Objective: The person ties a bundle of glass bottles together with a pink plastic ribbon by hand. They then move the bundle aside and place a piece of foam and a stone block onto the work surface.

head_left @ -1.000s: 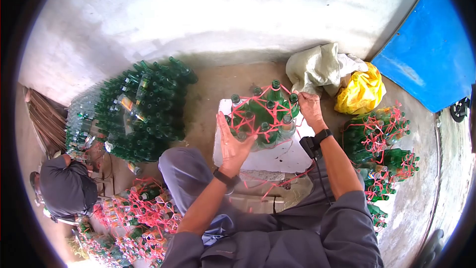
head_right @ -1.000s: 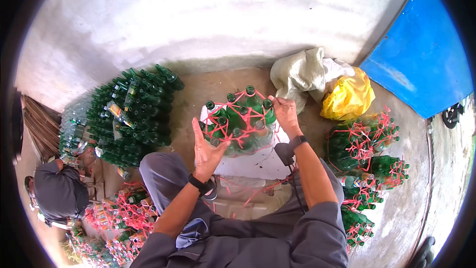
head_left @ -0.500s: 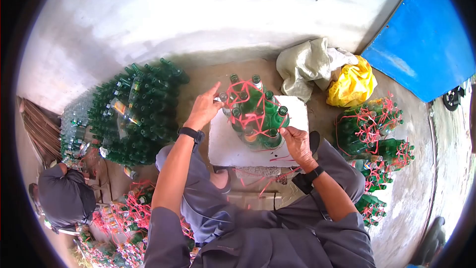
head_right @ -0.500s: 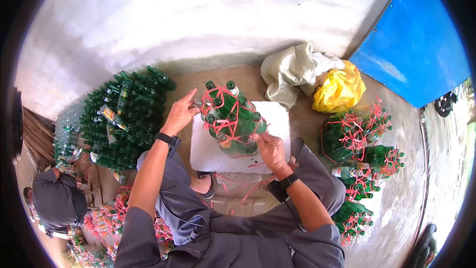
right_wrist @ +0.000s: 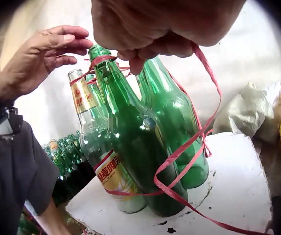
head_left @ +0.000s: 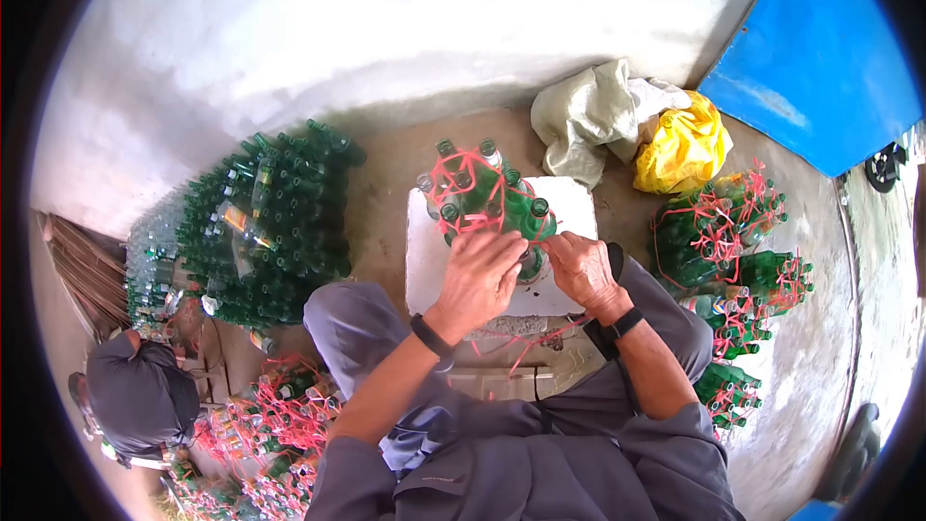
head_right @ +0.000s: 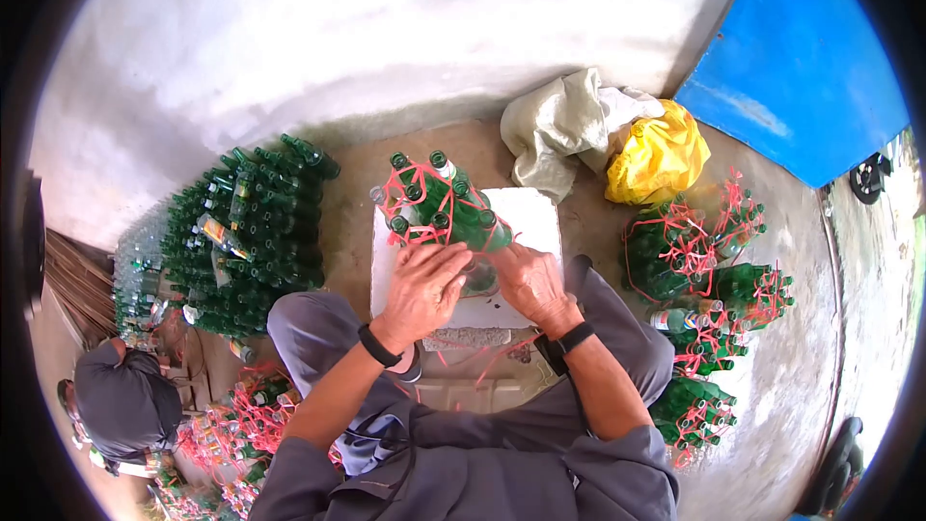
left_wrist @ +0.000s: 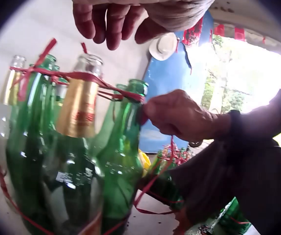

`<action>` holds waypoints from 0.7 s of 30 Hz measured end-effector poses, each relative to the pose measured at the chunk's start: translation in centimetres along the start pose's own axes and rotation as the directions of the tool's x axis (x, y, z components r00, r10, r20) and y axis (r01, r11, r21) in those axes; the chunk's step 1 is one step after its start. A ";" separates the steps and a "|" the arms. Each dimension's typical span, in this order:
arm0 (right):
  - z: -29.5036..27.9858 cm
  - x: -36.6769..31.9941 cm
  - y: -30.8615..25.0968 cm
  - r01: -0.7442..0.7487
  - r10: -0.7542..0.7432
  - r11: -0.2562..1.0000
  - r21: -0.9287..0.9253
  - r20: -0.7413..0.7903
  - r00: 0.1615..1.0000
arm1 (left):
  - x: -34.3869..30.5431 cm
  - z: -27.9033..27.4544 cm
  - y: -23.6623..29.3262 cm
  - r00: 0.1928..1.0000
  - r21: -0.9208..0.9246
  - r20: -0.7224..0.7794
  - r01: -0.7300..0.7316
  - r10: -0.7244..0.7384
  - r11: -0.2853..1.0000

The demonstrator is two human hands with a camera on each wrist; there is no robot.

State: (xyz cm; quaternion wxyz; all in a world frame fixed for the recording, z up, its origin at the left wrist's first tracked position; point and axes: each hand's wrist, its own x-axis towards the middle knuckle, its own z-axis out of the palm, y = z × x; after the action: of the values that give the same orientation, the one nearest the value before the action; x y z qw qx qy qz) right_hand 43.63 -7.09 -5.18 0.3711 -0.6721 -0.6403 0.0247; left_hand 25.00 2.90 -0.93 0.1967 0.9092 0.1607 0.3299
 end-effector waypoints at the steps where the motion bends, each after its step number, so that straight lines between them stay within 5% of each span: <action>1: -0.1 0.0 0.3 0.017 -0.016 0.997 -0.069 0.018 1.000 | 0.0 0.3 0.1 1.000 0.075 0.024 -0.020 0.018 0.997; 5: 0.5 0.5 1.2 0.024 -0.025 0.995 -0.096 -0.011 1.000 | 0.2 0.1 -0.1 0.993 0.115 0.118 0.000 -0.014 0.993; 12: 3.8 -0.3 2.1 -0.223 0.237 0.949 0.222 -0.040 0.971 | 0.9 -0.3 -0.5 0.990 0.081 0.137 0.018 -0.029 0.997; 17: 4.1 0.3 2.1 -0.541 0.499 0.666 0.513 0.233 0.835 | 2.7 0.2 -1.4 0.946 0.056 0.318 0.049 -0.064 0.997; 21: 5.0 0.5 3.2 -0.580 0.506 0.628 0.518 0.294 0.811 | 3.3 1.7 -2.1 0.944 -0.009 0.328 0.040 -0.035 0.999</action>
State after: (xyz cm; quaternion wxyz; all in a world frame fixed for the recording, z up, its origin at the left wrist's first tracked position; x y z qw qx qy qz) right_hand 43.86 -3.97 -10.30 0.4953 -0.6825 -0.3882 0.3717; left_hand 28.22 5.71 -1.37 0.2338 0.9466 0.1404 0.1718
